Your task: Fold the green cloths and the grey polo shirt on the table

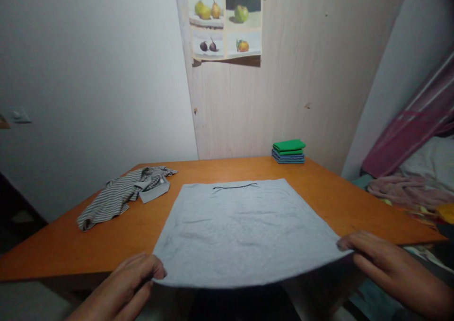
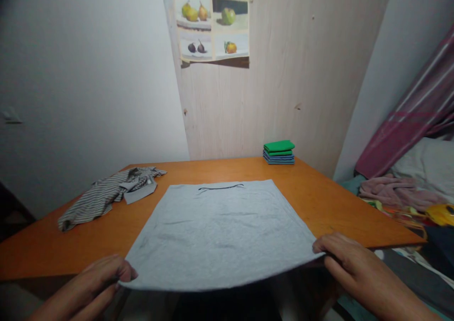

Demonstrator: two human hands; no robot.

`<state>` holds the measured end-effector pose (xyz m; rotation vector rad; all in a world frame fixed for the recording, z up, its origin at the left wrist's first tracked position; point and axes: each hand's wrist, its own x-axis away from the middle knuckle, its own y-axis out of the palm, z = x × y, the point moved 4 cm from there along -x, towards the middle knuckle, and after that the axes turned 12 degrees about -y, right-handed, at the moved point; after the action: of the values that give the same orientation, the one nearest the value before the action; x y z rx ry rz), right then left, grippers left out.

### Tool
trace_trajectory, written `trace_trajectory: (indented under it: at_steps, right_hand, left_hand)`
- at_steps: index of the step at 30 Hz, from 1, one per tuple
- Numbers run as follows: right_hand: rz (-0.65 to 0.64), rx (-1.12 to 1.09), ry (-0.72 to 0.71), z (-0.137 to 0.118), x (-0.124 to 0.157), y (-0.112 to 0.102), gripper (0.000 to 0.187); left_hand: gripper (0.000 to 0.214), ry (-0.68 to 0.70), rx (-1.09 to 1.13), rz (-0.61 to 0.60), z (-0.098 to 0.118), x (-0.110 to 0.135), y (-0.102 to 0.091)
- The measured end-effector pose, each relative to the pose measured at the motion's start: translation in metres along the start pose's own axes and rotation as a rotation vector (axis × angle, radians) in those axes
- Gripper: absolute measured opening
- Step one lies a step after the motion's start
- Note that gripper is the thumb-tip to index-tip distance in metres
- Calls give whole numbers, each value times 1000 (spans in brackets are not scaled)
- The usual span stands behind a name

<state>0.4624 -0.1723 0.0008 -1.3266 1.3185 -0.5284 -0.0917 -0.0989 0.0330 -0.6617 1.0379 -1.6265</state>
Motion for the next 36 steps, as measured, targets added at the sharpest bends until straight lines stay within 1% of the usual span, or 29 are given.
trace_trajectory:
  at_steps: [2, 3, 7, 8, 10, 12, 13, 16, 18, 20, 22, 25, 31, 33, 36]
  right_hand:
    - [26, -77, 38, 7, 2, 2, 26]
    - [27, -125, 61, 10, 2, 3, 26]
    - [28, -297, 133, 17, -9, 2, 31]
    - [44, -323, 148, 19, -14, 1, 31]
    - [90, -364, 185, 26, -27, 1, 30]
    - [145, -389, 226, 38, -40, 5, 28]
    - [173, -390, 239, 44, -46, 8, 28]
    - [222, -358, 252, 64, -62, 24, 27]
    - [232, -345, 266, 74, -67, 34, 28]
    - [257, -341, 292, 80, -68, 41, 31]
    - [291, -348, 320, 81, -66, 44, 34]
    - [323, -374, 345, 77, -63, 43, 35]
    - [391, -469, 326, 56, -70, 32, 33]
    - [397, -468, 340, 54, -72, 34, 35]
    - [359, -327, 351, 56, -72, 39, 36]
  left_hand:
    - [25, -24, 8, -23, 0, 1, 0]
    - [26, -39, 17, -16, 1, 0, -1]
    - [29, -74, 87, 95, 7, -13, -10]
    - [29, -73, 101, 112, 9, -19, -12]
    - [30, -68, 119, 106, 13, -37, -16]
    - [31, -66, 127, 76, 13, -58, -16]
    - [31, -71, 127, 84, 10, -69, -16]
    - [34, -126, 120, 169, -5, -96, -13]
    - [38, -180, 132, 189, -18, -106, -6]
    - [45, -221, 158, 193, -30, -109, 1]
    - [52, -247, 175, 215, -39, -107, 4]
    - [55, -247, 164, 235, -42, -101, 4]
    - [49, -245, 162, 287, -34, -96, -4]
    - [46, -235, 133, 305, -40, -99, -2]
    - [39, -153, 65, 333, -61, -108, 10]
